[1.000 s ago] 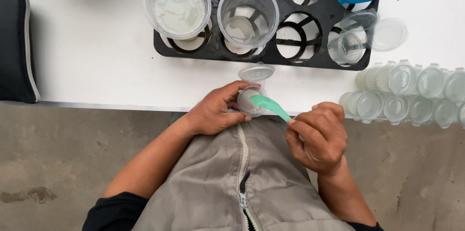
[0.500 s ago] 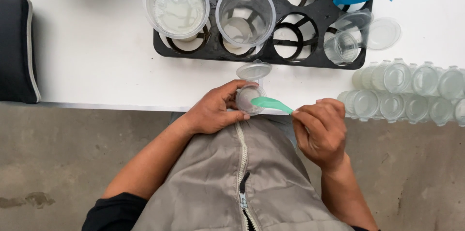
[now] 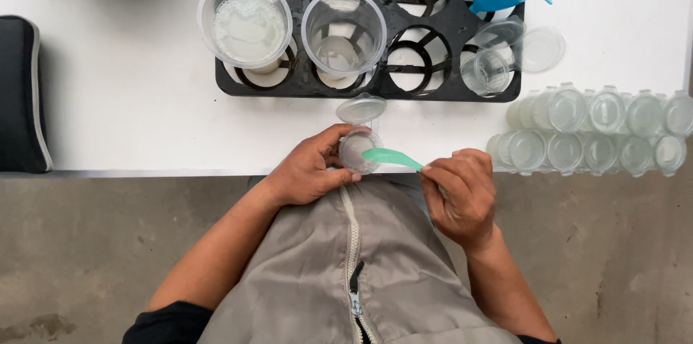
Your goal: Filling small plastic containers with growth medium using a spoon and sealing them with lids.
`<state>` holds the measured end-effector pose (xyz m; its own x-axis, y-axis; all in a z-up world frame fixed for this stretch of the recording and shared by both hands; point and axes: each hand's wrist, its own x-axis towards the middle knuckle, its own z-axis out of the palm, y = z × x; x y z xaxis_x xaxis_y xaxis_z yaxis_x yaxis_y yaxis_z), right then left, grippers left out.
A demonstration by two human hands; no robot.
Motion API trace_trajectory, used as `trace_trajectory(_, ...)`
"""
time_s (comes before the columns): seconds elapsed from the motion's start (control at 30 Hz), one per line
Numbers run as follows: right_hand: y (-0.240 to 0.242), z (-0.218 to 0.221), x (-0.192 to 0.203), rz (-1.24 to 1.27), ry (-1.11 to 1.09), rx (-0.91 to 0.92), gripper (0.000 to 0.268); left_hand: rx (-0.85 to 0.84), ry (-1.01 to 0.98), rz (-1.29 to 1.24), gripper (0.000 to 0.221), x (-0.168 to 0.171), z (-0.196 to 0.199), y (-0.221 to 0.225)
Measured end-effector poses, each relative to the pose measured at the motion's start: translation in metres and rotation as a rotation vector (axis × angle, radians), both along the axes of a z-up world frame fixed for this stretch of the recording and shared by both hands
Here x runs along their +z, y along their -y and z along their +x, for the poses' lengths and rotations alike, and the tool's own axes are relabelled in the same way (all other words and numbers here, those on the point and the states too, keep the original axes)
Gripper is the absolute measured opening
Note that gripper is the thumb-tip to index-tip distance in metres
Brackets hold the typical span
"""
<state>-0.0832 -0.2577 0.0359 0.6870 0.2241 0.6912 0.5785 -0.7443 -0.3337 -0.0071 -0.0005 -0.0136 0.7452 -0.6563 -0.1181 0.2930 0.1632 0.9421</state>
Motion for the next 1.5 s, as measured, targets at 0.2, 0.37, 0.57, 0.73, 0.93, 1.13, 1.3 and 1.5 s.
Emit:
trace_trajectory(0.2,-0.001,0.0,0.003,0.005,-0.008,-0.004,0.017,0.009,0.006,-0.004,0.068,0.004,-0.001,0.001)
trace_trajectory(0.37,-0.001,-0.007,0.002,0.037,-0.013,-0.025,0.016,0.024,0.008,-0.018,0.069,-0.004,-0.003,0.002)
trace_trajectory(0.57,-0.003,-0.01,0.0,0.072,-0.041,-0.026,0.016,0.025,0.018,-0.021,0.07,-0.007,-0.004,0.002)
trace_trajectory(0.73,-0.006,-0.009,-0.003,0.077,-0.04,-0.021,0.016,0.029,0.024,-0.024,0.07,-0.01,-0.005,0.003)
trace_trajectory(0.93,-0.011,-0.011,-0.004,0.102,-0.05,-0.023,0.015,0.018,0.04,-0.017,0.071,-0.021,-0.007,0.004)
trace_trajectory(1.13,-0.012,-0.011,-0.006,0.109,-0.078,-0.035,0.013,0.018,0.032,-0.029,0.072,-0.022,-0.008,0.004)
trace_trajectory(1.3,-0.014,-0.008,-0.005,0.119,-0.118,-0.027,0.012,0.008,0.028,-0.015,0.072,-0.021,-0.009,0.003)
trace_trajectory(1.5,-0.009,-0.009,-0.009,0.09,-0.157,-0.044,0.012,0.014,0.021,-0.024,0.072,-0.017,-0.007,0.005)
